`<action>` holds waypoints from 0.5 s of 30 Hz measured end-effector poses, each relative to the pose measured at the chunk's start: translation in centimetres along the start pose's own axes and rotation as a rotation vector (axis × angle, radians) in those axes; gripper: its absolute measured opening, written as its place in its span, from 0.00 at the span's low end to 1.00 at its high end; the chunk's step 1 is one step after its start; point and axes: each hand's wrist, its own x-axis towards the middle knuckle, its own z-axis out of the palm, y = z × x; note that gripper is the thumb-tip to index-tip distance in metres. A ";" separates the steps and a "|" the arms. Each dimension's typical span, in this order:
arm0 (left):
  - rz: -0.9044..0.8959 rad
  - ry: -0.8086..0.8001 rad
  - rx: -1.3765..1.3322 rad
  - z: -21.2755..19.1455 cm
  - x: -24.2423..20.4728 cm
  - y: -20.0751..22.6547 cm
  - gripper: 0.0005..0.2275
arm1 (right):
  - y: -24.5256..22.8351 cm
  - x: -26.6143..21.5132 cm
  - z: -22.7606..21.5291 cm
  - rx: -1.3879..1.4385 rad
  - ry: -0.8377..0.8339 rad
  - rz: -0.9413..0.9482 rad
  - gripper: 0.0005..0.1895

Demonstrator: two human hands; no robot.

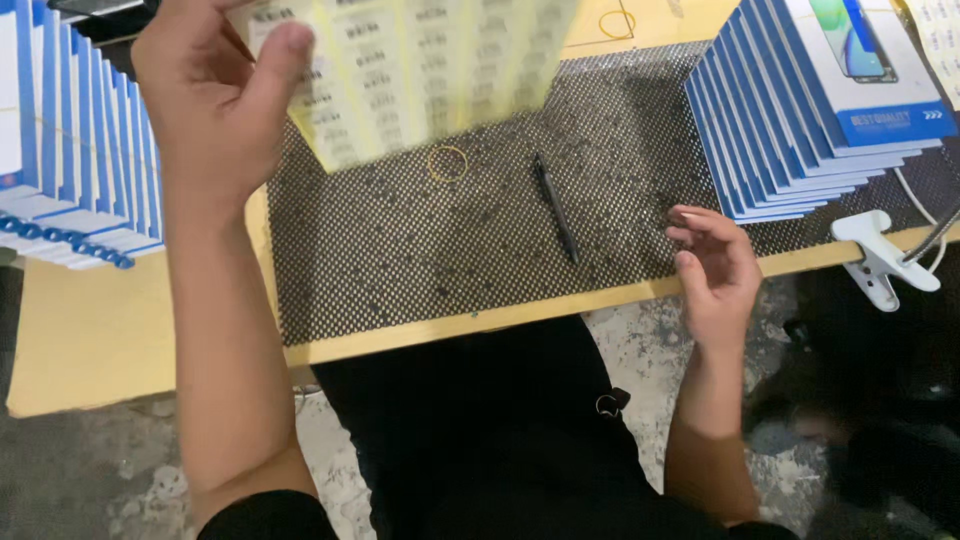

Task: The person places a phone screen into a box, closes it, stacks it with other boxes, secures the stack with a rubber band, and then peels several labels from a sheet.

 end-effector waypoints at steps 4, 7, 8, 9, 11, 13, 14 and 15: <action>-0.302 -0.292 -0.053 -0.4 -0.1 1.8 0.12 | 0.1 0.5 1.5 0.355 -0.045 0.011 0.16; -0.544 -0.574 -0.224 2.1 -0.2 1.8 0.13 | -1.7 2.1 3.5 0.561 -0.307 0.084 0.33; -0.551 -0.680 -0.271 2.9 -0.5 1.0 0.14 | -2.0 2.6 4.3 0.463 -0.344 0.211 0.29; -0.557 -0.787 -0.319 3.6 -0.8 0.2 0.14 | -2.3 3.1 5.1 0.362 -0.380 0.336 0.45; -0.616 -0.846 -0.314 4.3 -0.7 0.5 0.17 | -4.6 3.5 6.6 0.184 -0.455 0.322 0.37; -0.671 -0.896 -0.290 4.2 -0.2 0.5 0.20 | -6.1 4.4 8.2 0.013 -0.532 0.285 0.39; -0.668 -0.852 -0.310 4.2 -0.6 0.5 0.20 | -6.5 4.3 8.7 0.061 -0.653 0.312 0.37; -0.664 -0.808 -0.328 4.2 -0.9 0.4 0.20 | -6.9 4.2 9.2 0.111 -0.774 0.338 0.36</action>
